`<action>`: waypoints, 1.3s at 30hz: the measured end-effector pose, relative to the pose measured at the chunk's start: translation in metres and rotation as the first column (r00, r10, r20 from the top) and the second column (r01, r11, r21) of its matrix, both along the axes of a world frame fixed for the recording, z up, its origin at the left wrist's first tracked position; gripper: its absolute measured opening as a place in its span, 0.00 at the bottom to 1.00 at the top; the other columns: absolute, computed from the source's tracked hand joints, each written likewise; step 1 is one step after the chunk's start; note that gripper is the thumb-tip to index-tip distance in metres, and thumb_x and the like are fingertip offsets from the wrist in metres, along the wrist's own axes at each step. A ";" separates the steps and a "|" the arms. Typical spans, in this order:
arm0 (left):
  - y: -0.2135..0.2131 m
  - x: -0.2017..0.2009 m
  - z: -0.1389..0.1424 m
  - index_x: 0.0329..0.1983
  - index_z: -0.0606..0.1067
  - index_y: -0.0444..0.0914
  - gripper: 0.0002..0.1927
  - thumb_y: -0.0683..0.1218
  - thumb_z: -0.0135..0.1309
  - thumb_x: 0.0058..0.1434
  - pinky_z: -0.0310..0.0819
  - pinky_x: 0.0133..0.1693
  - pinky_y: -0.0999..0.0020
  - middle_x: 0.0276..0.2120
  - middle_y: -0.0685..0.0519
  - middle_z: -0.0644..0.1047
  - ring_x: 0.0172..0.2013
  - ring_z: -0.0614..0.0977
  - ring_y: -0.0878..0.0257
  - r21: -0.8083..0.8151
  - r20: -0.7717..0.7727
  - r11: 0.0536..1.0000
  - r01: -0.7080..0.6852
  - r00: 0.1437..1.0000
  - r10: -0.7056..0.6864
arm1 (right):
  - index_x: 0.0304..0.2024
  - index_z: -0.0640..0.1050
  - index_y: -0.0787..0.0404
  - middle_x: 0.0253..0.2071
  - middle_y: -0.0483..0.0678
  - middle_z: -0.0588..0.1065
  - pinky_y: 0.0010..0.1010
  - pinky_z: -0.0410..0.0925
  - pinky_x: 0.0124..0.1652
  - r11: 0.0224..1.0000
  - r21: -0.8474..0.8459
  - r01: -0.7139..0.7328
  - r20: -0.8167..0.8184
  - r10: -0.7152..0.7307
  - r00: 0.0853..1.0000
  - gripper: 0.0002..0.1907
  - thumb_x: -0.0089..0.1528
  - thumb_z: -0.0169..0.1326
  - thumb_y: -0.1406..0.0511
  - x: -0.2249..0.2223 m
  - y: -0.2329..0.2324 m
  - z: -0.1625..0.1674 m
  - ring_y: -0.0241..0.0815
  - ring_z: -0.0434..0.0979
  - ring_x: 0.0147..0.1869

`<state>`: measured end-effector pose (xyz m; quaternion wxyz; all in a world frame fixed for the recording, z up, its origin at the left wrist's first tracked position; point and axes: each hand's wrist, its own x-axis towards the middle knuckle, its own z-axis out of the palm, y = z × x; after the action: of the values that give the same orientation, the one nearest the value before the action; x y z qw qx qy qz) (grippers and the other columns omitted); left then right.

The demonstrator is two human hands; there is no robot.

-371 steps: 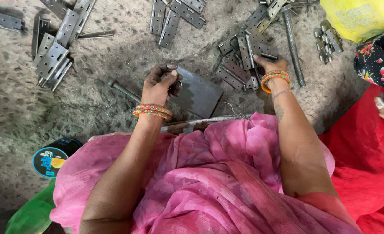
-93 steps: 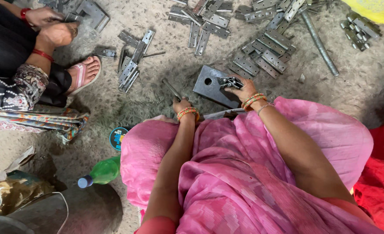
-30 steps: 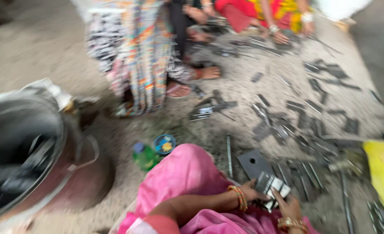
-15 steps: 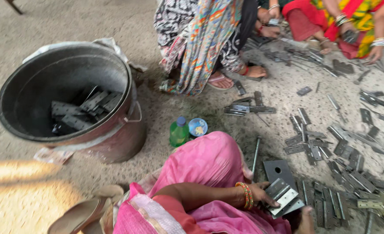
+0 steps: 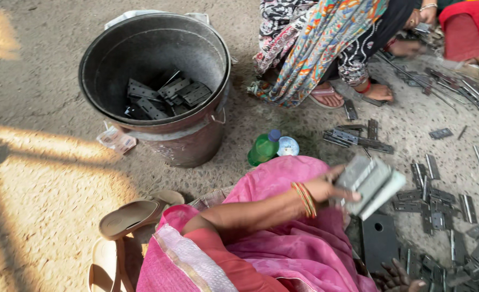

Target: The person sits on the floor and assembles small metal brackets by inserting pins and tapping them with a metal rod. They repeatedly pick parts from the floor, align them on a metal block, and place finished assemblies into a nearby bucket.

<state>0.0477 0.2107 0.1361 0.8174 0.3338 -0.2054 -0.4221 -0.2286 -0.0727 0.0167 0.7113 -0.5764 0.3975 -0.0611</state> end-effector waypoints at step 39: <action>-0.156 -0.046 -0.014 0.57 0.71 0.43 0.18 0.45 0.59 0.66 0.71 0.29 0.67 0.37 0.51 0.80 0.28 0.78 0.62 0.138 -0.319 0.966 0.219 0.933 -0.166 | 0.57 0.78 0.62 0.40 0.46 0.82 0.25 0.75 0.41 0.924 -0.303 0.232 0.157 -0.192 0.969 0.18 0.65 0.58 0.63 -0.022 0.064 -0.014 0.31 0.81 0.41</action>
<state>0.0020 0.0549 0.1222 0.7620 0.3120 -0.0716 -0.5630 -0.2509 -0.0091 0.0025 0.6210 -0.6324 0.3977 -0.2371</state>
